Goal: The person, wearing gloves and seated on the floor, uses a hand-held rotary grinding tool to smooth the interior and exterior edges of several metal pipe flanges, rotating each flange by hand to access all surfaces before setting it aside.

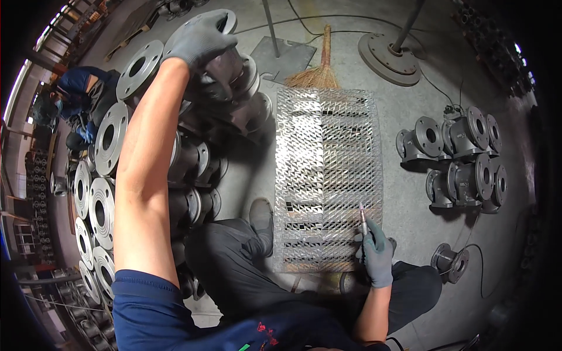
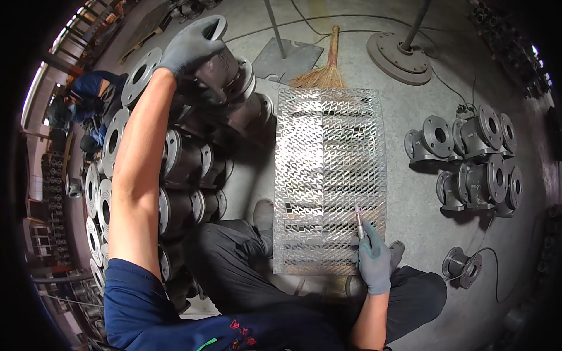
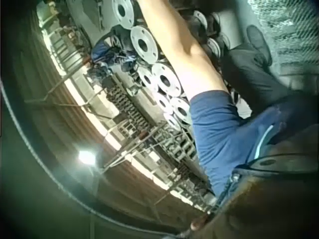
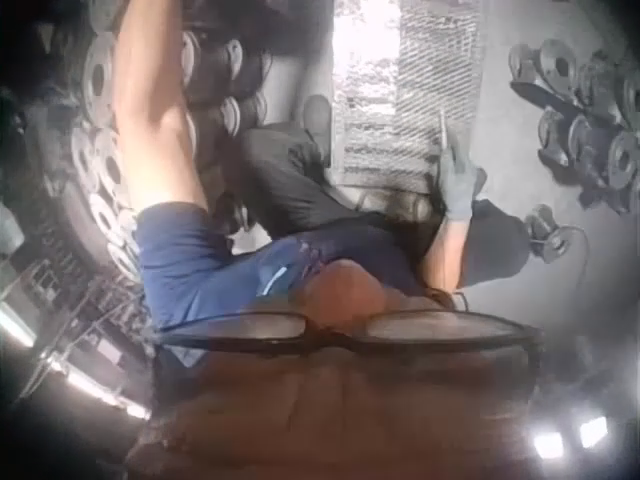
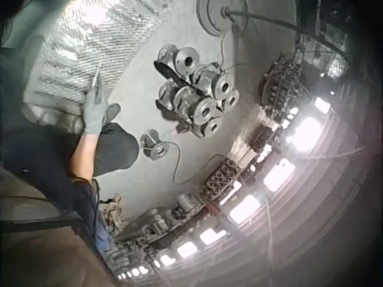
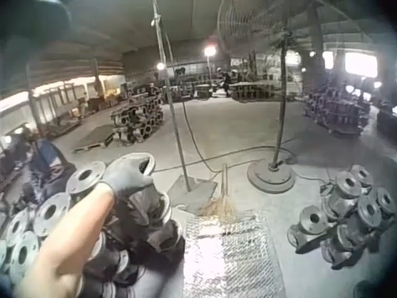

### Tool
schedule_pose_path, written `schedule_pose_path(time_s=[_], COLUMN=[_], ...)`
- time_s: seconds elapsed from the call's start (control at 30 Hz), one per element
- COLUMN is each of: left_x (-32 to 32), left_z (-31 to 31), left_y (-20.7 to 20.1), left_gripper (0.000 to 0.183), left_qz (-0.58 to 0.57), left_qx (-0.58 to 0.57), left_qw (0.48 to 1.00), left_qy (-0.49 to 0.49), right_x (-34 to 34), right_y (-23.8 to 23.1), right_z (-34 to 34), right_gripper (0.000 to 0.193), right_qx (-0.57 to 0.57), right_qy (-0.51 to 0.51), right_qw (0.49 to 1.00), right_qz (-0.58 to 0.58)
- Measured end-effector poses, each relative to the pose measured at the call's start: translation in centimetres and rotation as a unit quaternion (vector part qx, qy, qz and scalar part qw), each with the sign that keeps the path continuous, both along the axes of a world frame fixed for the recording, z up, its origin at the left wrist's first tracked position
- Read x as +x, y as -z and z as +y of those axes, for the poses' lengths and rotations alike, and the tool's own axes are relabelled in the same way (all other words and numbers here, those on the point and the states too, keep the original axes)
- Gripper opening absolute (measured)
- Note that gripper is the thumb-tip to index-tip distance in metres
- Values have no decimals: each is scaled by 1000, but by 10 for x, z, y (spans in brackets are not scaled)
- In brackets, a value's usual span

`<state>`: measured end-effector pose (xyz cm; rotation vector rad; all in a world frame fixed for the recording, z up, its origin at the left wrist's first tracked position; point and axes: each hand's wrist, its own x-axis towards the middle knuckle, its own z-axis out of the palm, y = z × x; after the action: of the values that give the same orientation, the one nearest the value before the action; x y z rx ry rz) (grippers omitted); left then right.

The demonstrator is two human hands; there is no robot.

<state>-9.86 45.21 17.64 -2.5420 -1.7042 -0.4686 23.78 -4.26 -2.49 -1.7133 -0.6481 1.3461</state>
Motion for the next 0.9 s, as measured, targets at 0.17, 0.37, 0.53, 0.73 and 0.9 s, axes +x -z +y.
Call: schedule_pose_path(time_s=[0.17, 0.37, 0.53, 0.73, 0.9], left_x=[16, -24, -114, 13, 189], left_z=[3, 70, 89, -24, -198], left_y=[-4, 37, 22, 58, 142], left_gripper=[48, 79, 69, 75, 72], left_qz=[-1, 19, 13, 116, -184], left_qx=[-47, -28, -63, 223, -99], left_qw=[999, 996, 988, 963, 969], left_qy=[-12, 77, 144, -100, 134], right_x=[-5, 10, 16, 69, 125], right_y=[15, 28, 16, -18, -87], right_z=[-6, -32, -27, -86, -134], right_gripper=[53, 51, 51, 51, 45], right_qx=[28, 55, 115, 94, 192], right_qy=[-26, 3, 3, 173, 318], right_qw=[999, 998, 990, 979, 924], right_qz=[-15, -34, -84, 53, 95])
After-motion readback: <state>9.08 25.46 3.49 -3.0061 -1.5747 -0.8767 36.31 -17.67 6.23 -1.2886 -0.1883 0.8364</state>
